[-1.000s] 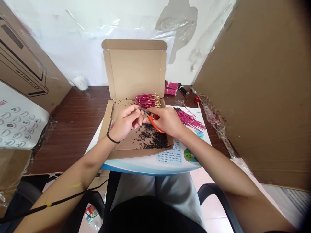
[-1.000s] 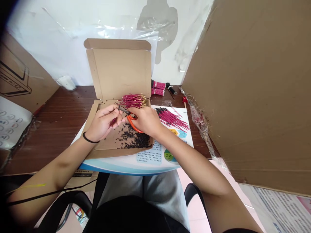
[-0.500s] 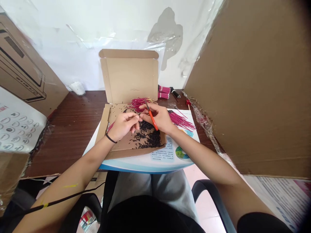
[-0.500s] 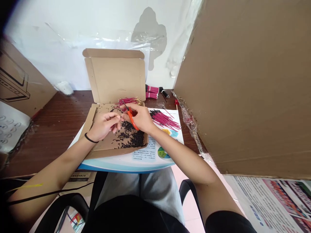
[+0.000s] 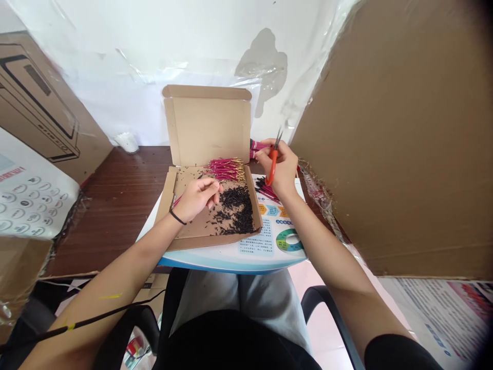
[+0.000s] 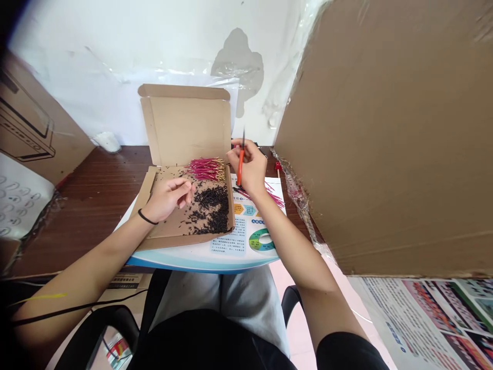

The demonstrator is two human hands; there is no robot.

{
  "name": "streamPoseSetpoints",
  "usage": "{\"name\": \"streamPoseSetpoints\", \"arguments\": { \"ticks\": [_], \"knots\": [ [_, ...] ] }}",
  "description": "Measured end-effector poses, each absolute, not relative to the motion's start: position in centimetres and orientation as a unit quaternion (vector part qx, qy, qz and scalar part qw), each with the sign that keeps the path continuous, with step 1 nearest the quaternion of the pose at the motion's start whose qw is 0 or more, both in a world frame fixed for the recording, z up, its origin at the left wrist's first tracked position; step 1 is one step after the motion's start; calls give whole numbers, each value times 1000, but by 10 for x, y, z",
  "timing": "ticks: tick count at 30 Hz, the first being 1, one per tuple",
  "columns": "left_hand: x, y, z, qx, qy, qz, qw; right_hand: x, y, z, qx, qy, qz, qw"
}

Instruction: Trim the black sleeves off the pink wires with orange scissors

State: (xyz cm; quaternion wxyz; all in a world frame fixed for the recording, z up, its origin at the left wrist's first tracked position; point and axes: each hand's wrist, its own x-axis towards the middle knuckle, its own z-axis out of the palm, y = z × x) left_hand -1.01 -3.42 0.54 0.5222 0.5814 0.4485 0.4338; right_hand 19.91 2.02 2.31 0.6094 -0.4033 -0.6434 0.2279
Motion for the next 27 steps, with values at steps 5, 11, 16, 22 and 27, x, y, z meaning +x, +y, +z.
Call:
{"name": "streamPoseSetpoints", "arguments": {
  "ticks": [5, 11, 16, 22, 27],
  "knots": [
    [-14, -28, 12, 522, 462, 485, 528, 196, 5, 27, -342, -863, 178, 327],
    [-20, -29, 20, 476, 464, 483, 570, 192, -1, 24, -339, -913, 110, 196],
    [-19, -29, 19, 480, 463, 480, 570, 195, 2, 22, -367, -897, 24, 243],
    [-23, -29, 17, 504, 474, 439, 574, 198, 4, 19, -371, -893, -90, 238],
    [-23, -29, 18, 506, 487, 423, 572, 199, 5, 16, -372, -895, -127, 212]
  ]
}}
